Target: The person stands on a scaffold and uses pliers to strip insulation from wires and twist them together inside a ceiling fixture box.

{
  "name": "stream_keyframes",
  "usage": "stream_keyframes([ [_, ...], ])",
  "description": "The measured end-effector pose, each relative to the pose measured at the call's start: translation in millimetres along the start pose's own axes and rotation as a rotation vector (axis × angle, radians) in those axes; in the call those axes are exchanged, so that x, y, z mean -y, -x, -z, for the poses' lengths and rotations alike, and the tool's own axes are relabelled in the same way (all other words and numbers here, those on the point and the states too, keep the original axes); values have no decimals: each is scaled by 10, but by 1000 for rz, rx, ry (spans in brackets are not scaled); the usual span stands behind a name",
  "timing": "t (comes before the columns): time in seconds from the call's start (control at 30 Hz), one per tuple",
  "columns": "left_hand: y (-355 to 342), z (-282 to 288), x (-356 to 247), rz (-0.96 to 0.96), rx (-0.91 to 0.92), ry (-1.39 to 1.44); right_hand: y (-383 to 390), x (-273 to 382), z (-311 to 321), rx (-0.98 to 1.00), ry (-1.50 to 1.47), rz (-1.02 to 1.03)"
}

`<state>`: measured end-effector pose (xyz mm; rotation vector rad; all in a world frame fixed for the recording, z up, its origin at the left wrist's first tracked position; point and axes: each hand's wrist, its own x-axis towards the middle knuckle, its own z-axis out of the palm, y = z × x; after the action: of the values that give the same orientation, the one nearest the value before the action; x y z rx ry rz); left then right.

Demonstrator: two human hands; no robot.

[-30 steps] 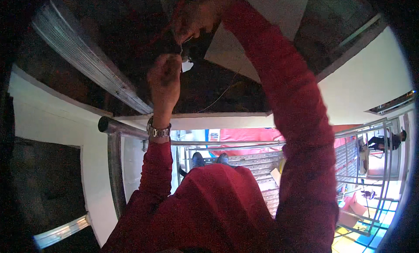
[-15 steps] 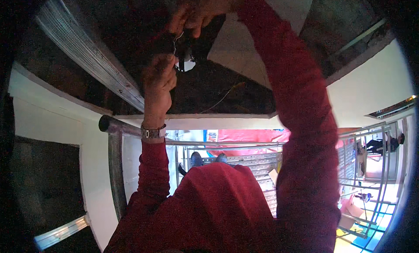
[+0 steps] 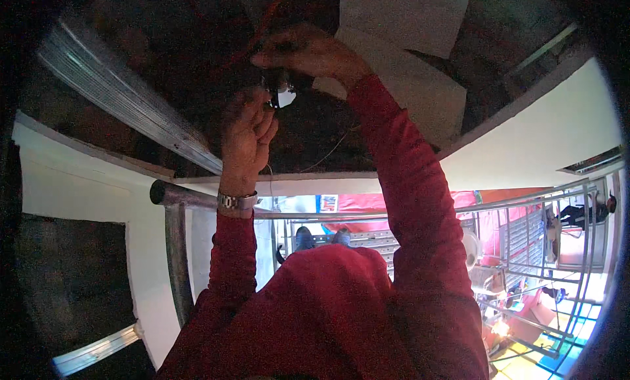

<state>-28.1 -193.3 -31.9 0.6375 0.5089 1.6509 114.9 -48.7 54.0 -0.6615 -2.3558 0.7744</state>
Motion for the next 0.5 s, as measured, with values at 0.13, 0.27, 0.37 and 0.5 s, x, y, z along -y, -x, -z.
stream_keyframes([
  [0.13,18,-38,74,-352,-122,-704,-221,214,113,240,306,-34],
  [0.27,-6,-311,320,-674,-184,-1287,-337,-107,246,404,140,-164],
  [0.37,-28,-138,171,-580,-207,-1159,-346,-34,190,558,397,-13],
  [0.5,39,-42,-105,-181,-86,-365,233,-55,-207,-436,-416,89],
])
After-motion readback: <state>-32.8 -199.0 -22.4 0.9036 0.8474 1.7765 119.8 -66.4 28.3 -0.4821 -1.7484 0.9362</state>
